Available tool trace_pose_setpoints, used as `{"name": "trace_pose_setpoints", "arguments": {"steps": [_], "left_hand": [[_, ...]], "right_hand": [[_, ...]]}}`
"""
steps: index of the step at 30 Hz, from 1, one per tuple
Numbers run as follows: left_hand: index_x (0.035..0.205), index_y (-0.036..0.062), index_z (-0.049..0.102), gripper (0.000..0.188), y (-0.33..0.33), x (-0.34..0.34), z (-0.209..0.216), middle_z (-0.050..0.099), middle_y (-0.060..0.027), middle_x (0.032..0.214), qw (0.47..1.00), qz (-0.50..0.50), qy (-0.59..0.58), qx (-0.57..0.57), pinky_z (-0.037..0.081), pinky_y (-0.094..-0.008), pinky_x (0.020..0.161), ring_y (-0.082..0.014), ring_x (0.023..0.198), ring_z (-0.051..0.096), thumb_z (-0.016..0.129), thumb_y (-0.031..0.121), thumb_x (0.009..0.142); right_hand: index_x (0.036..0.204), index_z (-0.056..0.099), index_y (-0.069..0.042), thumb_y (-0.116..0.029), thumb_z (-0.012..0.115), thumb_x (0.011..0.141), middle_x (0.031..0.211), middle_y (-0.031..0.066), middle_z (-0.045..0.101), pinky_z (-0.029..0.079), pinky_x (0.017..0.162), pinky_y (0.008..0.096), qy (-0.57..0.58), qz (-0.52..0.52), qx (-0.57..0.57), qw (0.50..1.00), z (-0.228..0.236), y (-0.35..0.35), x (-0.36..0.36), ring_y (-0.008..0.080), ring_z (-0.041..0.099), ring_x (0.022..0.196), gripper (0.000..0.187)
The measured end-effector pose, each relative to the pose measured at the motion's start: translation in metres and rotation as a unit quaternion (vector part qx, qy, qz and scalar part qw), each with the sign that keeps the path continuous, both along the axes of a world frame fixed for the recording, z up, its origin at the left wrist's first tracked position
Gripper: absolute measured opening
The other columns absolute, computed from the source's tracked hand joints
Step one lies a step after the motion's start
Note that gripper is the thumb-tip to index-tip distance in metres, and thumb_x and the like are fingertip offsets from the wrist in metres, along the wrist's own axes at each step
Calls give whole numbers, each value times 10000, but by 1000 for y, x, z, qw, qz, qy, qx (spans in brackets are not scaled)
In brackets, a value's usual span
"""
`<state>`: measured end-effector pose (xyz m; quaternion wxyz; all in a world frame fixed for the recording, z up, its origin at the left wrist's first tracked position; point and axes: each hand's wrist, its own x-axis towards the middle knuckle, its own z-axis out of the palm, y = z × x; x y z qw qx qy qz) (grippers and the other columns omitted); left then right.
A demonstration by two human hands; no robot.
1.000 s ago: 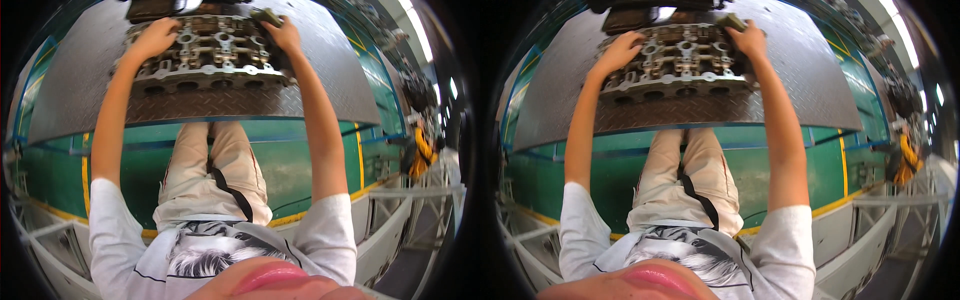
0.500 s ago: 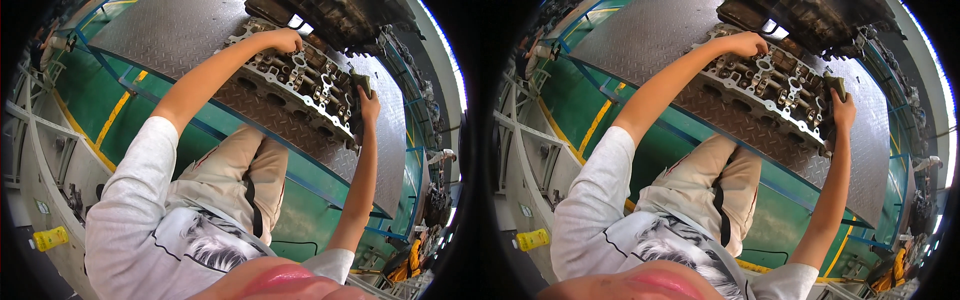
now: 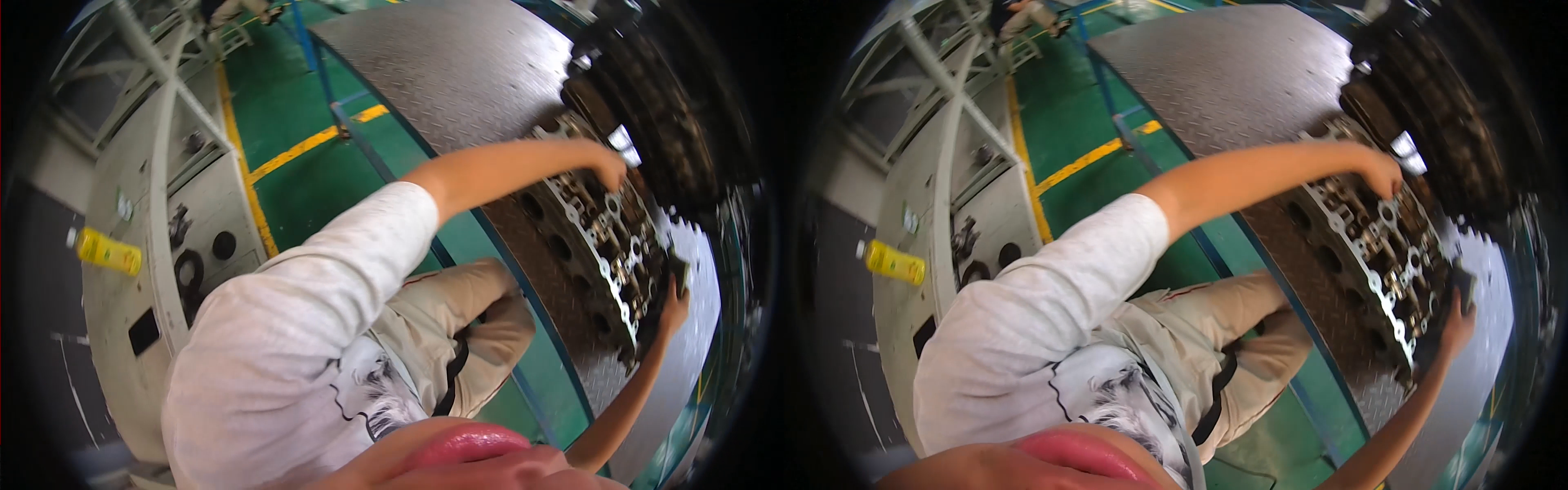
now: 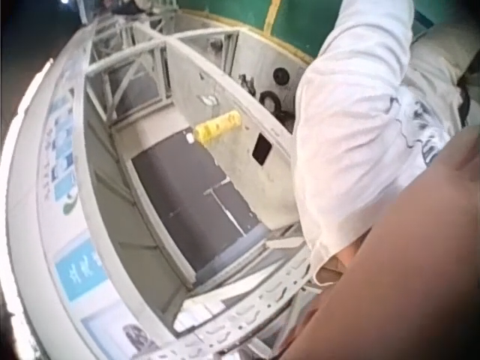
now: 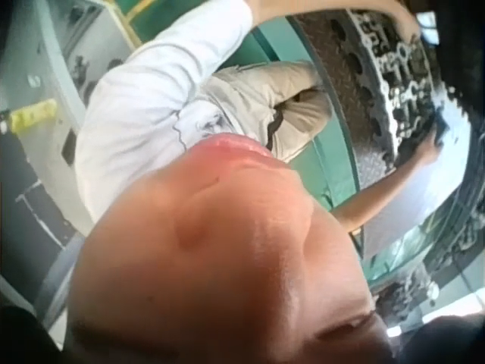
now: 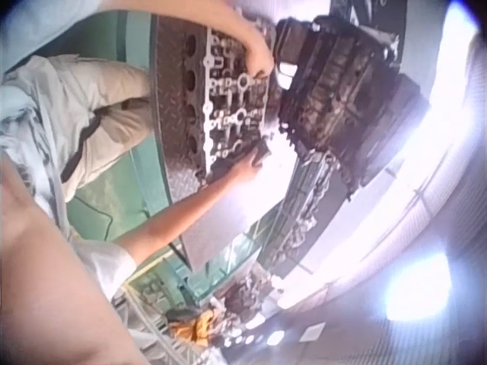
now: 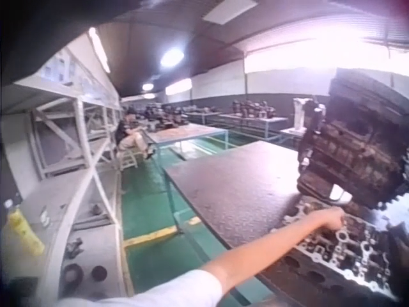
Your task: The person is removing small cylindrical components from a metal cylinder head by hand and using a cloth to wipe the metal surface and the removed parts.
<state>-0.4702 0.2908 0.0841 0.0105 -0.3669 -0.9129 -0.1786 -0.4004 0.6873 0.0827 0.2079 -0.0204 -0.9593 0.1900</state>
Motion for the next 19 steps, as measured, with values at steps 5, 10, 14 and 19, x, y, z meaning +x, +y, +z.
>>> {"name": "trace_pose_setpoints", "arguments": {"steps": [5, 10, 14, 19], "left_hand": [[1085, 95, 723, 389, -7, 8, 0, 708, -99, 1080, 994, 61, -82, 44, 504, -358, 866, -250, 1008, 651, 725, 297, 753], [1064, 91, 732, 386, -4, 9, -5, 713, -97, 1064, 990, 84, -107, 38, 508, -352, 866, -244, 1012, 654, 742, 301, 740], [1029, 86, 741, 379, -5, 11, 1, 715, -102, 1054, 994, 84, -62, 44, 511, -351, 871, -258, 998, 661, 751, 300, 717], [1015, 101, 742, 388, -6, 13, -2, 724, -116, 989, 997, 68, -3, 41, 521, -344, 841, -253, 943, 680, 751, 313, 691]], "right_hand": [[1226, 586, 39, -605, 611, 832, 1079, 250, 664, 470, 886, 430, 23, 15, 0, 1000, -2, 0, -2, 394, 628, 1025, 755], [1147, 623, 8, -551, 589, 870, 1013, 242, 672, 467, 848, 448, 24, 28, -30, 999, -3, -2, 4, 400, 634, 980, 626], [1141, 622, 7, -558, 588, 870, 1005, 251, 666, 466, 838, 452, 42, 33, -3, 999, 1, -6, 3, 417, 628, 970, 628], [1202, 614, -27, -616, 594, 838, 1060, 272, 654, 455, 879, 462, 25, 13, 9, 1000, -6, 2, -3, 395, 628, 1025, 693]]}}
